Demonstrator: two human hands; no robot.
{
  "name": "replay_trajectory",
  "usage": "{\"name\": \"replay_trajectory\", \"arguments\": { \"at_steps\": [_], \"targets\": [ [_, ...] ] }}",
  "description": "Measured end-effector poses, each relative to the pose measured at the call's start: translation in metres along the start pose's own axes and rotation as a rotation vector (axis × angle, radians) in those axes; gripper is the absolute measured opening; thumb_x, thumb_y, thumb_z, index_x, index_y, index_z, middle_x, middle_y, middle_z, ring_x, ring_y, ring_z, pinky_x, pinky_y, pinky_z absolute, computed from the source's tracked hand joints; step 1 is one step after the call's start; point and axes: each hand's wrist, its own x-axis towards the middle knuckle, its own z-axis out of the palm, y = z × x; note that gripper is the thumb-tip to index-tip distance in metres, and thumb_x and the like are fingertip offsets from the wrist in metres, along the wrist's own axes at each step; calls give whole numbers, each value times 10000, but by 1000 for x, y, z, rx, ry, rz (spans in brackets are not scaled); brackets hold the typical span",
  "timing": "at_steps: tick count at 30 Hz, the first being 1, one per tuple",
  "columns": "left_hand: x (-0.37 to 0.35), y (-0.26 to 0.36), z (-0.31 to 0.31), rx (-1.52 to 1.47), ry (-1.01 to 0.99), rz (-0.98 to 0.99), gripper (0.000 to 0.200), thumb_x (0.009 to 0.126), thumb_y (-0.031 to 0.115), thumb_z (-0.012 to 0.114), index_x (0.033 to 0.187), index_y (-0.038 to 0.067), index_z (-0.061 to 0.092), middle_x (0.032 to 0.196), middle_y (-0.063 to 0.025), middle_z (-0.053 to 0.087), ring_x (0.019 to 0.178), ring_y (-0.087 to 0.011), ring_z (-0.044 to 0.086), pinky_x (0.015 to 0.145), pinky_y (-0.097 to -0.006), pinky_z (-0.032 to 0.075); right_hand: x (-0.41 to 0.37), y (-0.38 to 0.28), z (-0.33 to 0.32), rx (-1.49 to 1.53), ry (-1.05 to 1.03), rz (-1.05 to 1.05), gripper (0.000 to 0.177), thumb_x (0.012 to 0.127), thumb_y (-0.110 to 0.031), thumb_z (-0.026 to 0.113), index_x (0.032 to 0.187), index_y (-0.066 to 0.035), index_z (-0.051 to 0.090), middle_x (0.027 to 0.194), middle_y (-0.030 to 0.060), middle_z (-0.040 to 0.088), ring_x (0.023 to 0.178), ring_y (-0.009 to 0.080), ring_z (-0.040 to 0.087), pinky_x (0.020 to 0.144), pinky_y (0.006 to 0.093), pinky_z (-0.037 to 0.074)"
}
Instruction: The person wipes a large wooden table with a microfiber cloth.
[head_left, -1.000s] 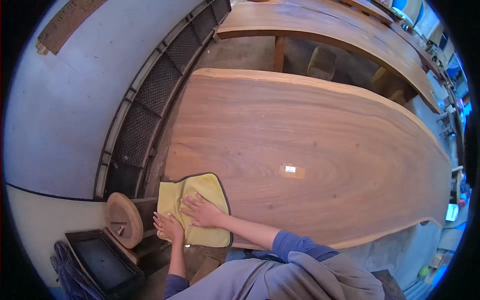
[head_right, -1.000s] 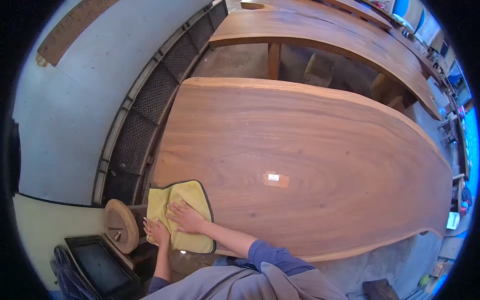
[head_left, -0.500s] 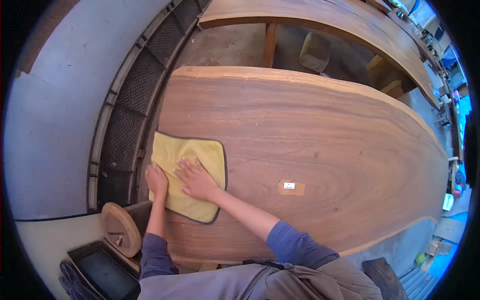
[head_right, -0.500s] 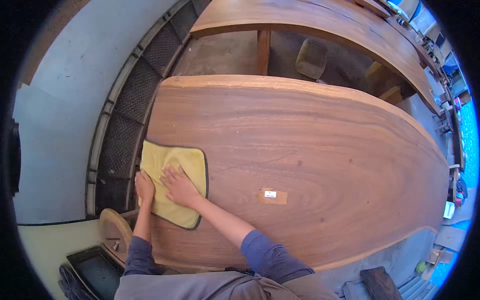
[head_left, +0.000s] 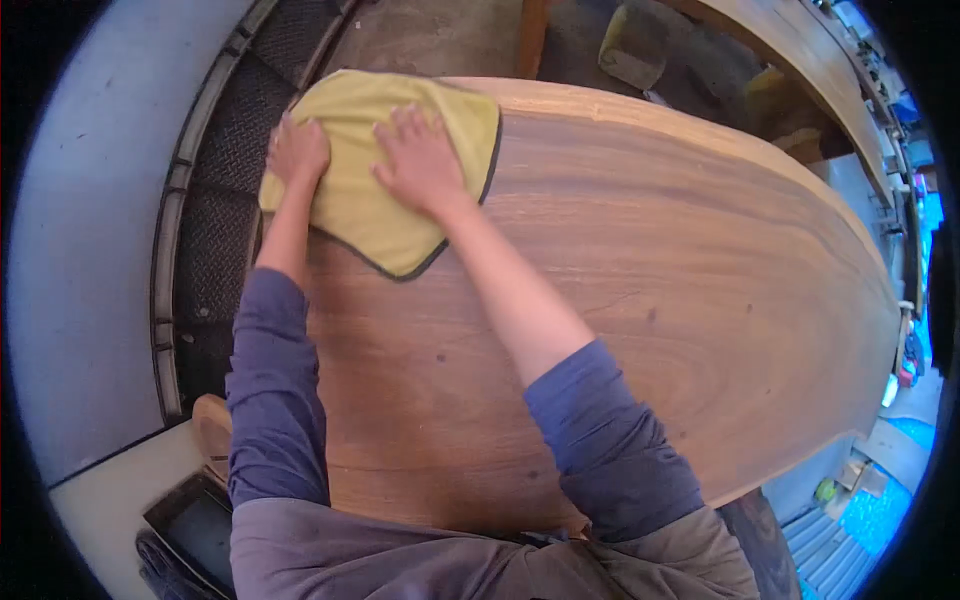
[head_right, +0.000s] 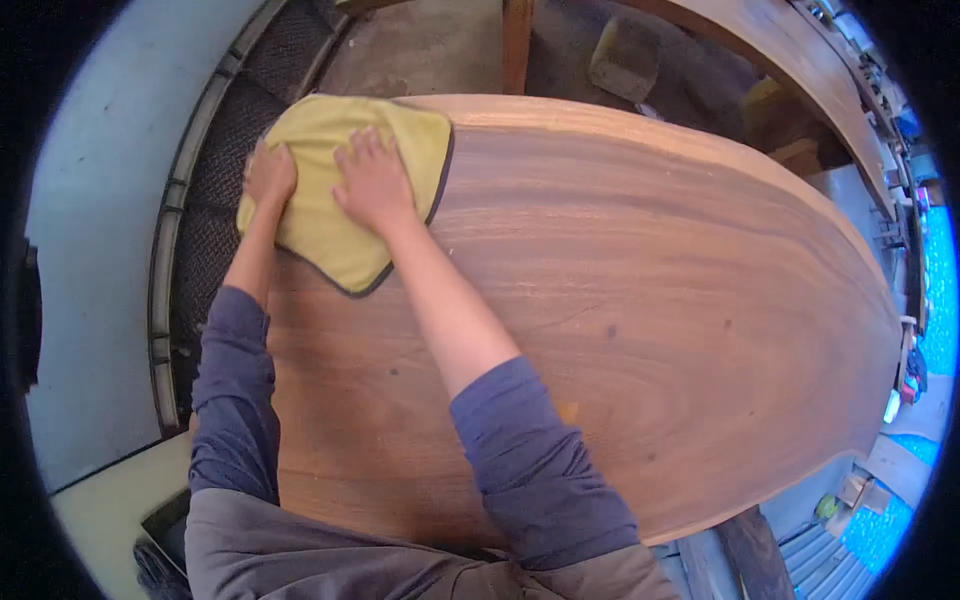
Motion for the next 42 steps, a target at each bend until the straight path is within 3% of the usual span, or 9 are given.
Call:
{"name": "replay_trajectory", "arguments": {
  "at_steps": [2,4,12,19,25,26,29,34,42],
  "targets": [
    [21,16,10,15,107,184,510,852,426,397,1191,63,513,1246,-189,478,1237,-326,344,1000,-484,275,15,10,-14,-21,32,23,551,851,-414,435,1317,-125,383,1404,142,292,1322,301,216,1081,464,132],
    [40,38,0,90,-129,357,525,857,443,371,1172,57,539,1232,-201,488,1230,-334,362,989,-479,291,23,20,-23,-42,64,45,546,851,-418,437,1311,-127,393,1401,141,298,1322,299,218,1082,456,135],
    [4,117,-4,2,-472,301,596,856,447,258,975,10,645,1035,-218,600,984,-359,575,871,-448,409,2,84,-32,-125,182,114,520,862,-430,434,1274,-113,434,1354,142,372,1282,299,296,1056,423,213],
    [-71,157,42,-84,-247,540,441,853,372,349,857,62,663,873,-167,646,840,-340,604,792,-478,414,-50,110,-13,-145,104,223,511,876,-407,421,1290,-107,414,1363,147,353,1292,306,272,1051,422,210],
    [-81,152,43,-108,-103,562,456,823,418,425,1114,91,551,1125,-145,565,1108,-316,477,969,-501,278,-65,116,-5,-87,124,300,544,856,-401,443,1304,-95,395,1370,162,332,1301,312,243,1058,423,184],
    [-76,146,44,-47,-267,492,545,839,463,402,1279,143,431,1317,-143,425,1251,-314,345,1037,-519,183,-64,114,-2,-86,111,305,559,856,-405,441,1317,-96,374,1377,167,319,1304,312,238,1062,425,177],
    [-82,135,58,-63,-302,597,579,852,492,374,1346,192,352,1408,-137,296,1317,-301,239,1055,-535,123,-82,103,7,-104,89,379,594,845,-437,441,1348,-142,330,1395,185,279,1314,324,215,1071,466,132],
    [-95,129,57,-23,-433,607,563,853,508,373,1359,269,322,1440,-144,216,1320,-412,145,1024,-611,71,-97,82,22,-150,17,420,612,840,-496,415,1353,-172,332,1406,175,266,1318,339,197,1070,495,111],
    [-95,97,85,-28,-462,705,614,861,495,364,1384,185,276,1445,-148,204,1333,-361,158,1029,-591,81,-99,56,43,-113,-71,450,671,841,-501,391,1367,-97,292,1424,164,237,1327,319,188,1069,498,115]
  ]
}}
